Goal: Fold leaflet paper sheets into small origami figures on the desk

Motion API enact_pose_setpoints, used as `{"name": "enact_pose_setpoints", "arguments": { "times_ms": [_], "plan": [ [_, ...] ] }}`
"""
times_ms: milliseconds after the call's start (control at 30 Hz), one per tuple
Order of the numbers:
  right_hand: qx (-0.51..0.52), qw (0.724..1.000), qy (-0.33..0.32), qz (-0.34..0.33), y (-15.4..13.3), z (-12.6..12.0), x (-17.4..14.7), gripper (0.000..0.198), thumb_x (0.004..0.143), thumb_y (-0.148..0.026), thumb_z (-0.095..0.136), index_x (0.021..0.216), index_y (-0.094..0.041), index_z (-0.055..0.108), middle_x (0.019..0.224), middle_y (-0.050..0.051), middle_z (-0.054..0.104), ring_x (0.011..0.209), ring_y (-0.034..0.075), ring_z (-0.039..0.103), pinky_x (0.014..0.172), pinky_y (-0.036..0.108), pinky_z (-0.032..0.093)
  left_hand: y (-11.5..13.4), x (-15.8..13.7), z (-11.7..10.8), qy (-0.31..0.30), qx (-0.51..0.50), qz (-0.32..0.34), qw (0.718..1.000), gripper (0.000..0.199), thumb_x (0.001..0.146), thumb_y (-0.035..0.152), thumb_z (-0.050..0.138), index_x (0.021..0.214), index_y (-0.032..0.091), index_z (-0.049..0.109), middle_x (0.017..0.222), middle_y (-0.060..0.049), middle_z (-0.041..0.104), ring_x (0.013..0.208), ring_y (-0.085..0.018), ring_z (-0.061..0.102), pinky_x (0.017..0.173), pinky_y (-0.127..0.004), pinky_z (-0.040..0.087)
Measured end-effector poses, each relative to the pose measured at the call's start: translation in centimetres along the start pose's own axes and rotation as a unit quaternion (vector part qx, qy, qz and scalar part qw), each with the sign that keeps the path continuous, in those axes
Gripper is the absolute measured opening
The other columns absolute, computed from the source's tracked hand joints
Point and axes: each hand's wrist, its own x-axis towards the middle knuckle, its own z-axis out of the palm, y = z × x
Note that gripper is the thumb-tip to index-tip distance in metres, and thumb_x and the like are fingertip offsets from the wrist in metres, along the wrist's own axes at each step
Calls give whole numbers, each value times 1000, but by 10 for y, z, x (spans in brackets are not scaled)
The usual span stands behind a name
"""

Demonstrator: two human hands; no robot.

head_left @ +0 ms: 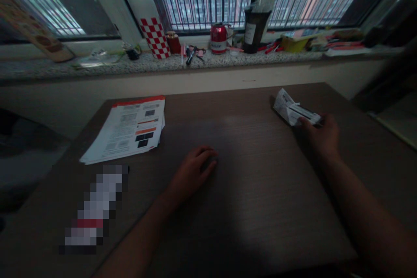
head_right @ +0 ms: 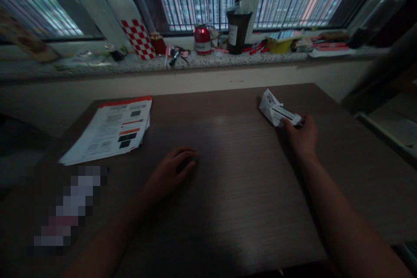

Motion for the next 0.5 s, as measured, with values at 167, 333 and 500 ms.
{"name": "enact_pose_setpoints", "arguments": {
  "times_ms": [167, 333, 500],
  "plan": [
    [-7, 1000, -16, 8, 2, 2, 1, 42, 75, -43, 84, 103, -23, 60, 103, 17, 75, 86, 32, 70, 78, 45, 55, 0, 0, -1, -17, 8, 9, 1000, 24, 104, 31, 58, 120, 23, 73, 134, -11, 66, 125, -28, 64, 109, -47, 52],
    [-14, 999, -32, -6, 1, -1, -1, 48, 77, -45, 83, 114, -22, 61, 109, 20, 73, 89, 33, 69, 79, 45, 53, -1, -1, -1, -24, 15, 11, 1000, 24, 103, 31, 58, 121, 24, 73, 136, -11, 65, 127, -29, 63, 110, -48, 52],
    [-35, 997, -21, -68, 4, -13, 0, 58, 87, -49, 75, 134, -20, 57, 130, 24, 64, 107, 41, 64, 91, 56, 50, -2, -2, -2, -29, 15, 15, 999, 24, 103, 32, 58, 120, 24, 73, 137, -11, 64, 127, -29, 63, 110, -48, 52]
  ]
}}
